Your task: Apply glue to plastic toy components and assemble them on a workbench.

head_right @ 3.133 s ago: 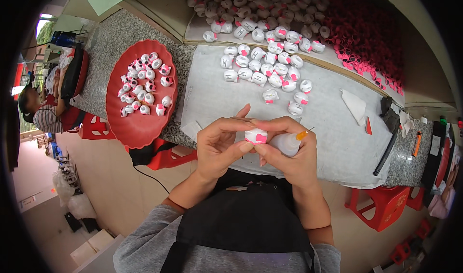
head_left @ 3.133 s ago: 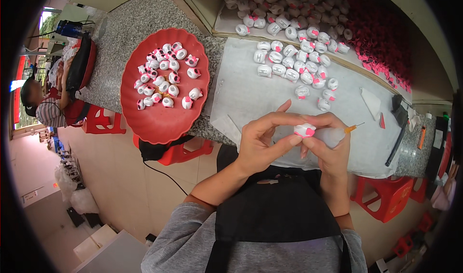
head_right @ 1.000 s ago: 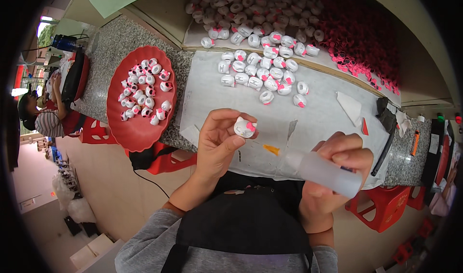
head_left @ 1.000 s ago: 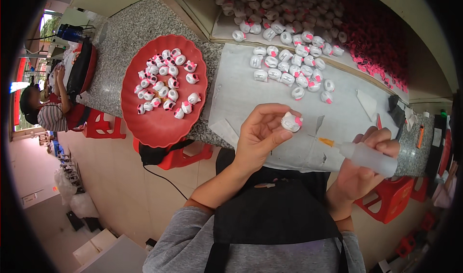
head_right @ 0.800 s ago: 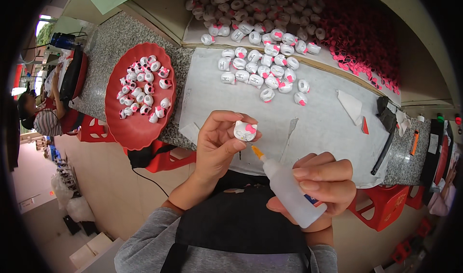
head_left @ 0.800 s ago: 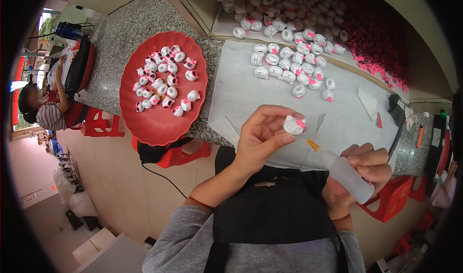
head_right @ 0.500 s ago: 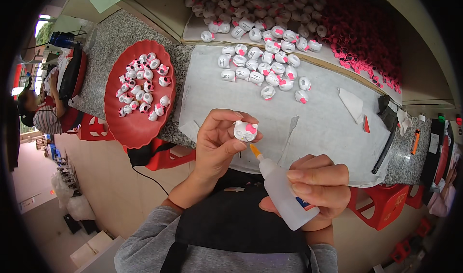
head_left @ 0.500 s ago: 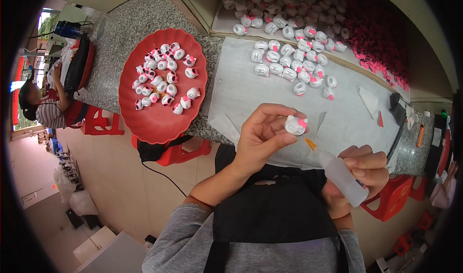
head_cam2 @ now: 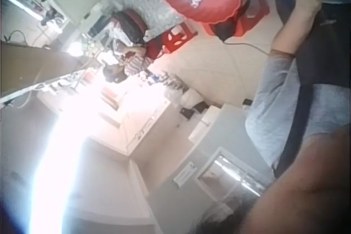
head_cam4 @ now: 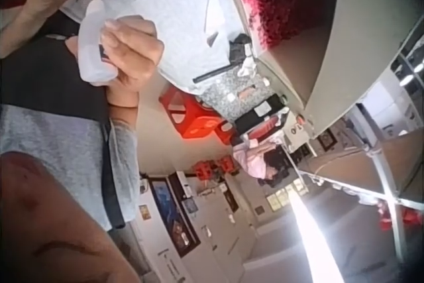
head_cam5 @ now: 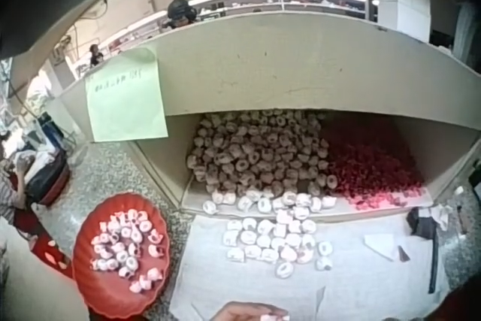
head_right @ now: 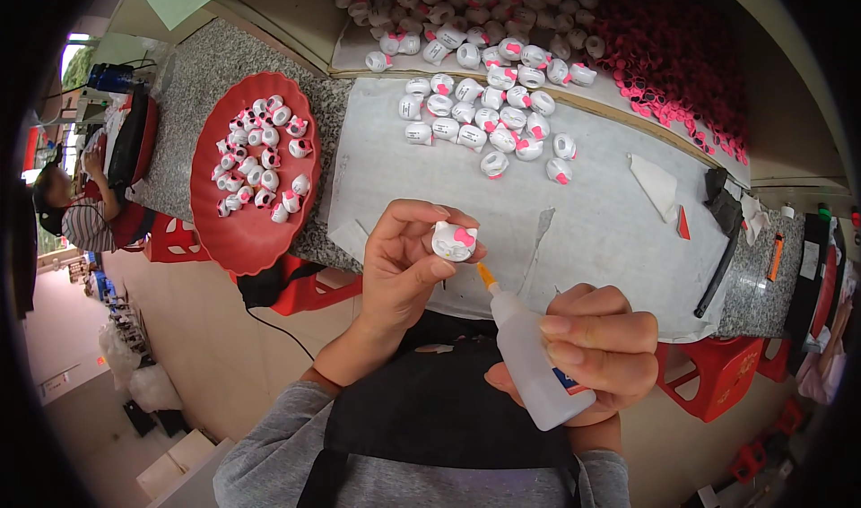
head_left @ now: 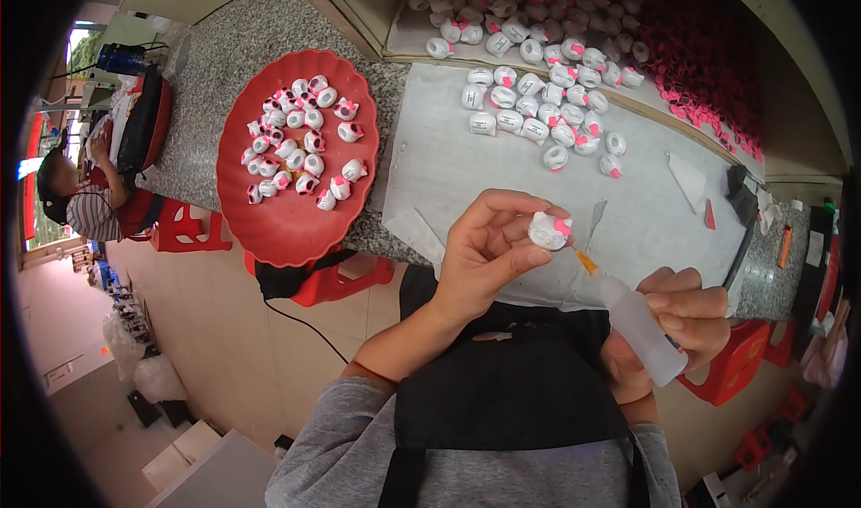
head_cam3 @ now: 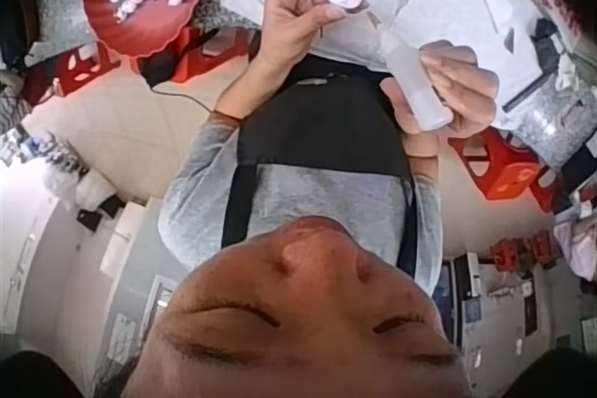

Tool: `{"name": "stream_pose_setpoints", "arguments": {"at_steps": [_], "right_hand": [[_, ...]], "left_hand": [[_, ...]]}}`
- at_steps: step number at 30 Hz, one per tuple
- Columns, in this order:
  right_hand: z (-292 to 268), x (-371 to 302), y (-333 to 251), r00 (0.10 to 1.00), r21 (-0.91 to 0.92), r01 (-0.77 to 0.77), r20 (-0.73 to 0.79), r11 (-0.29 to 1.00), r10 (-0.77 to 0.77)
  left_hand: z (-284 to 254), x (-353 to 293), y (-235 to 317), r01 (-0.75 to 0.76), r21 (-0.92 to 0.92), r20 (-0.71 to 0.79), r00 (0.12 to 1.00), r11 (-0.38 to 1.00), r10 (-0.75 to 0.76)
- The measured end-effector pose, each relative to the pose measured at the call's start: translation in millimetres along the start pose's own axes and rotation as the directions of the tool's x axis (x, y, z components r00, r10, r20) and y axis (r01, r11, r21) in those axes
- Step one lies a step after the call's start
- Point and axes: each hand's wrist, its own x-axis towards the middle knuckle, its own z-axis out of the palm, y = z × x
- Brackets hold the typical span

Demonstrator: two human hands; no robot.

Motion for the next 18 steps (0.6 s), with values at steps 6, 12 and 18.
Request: {"name": "stream_pose_setpoints", "arguments": {"at_steps": [6,12,18], "right_hand": [[-0.9,-1.0,1.5,1.0,0.012,0.018,0.025,1.0,-0.018],[-0.6,-1.4,0.3,0.998,0.012,0.009,0.054,1.0,-0.009],[2.5,-0.1,-2.6,0.999,0.007,-0.014,0.051,1.0,0.014]], "left_hand": [[-0.1,0.7,-0.4,0.012,-0.011,0.006,1.0,1.0,-0.012],[1.0,0.7,0.0,0.019,-0.012,0.008,1.0,1.0,-0.019],[1.6,0.8,0.6,0.019,-0.006,-0.002,1.0,1.0,-0.019]]}}
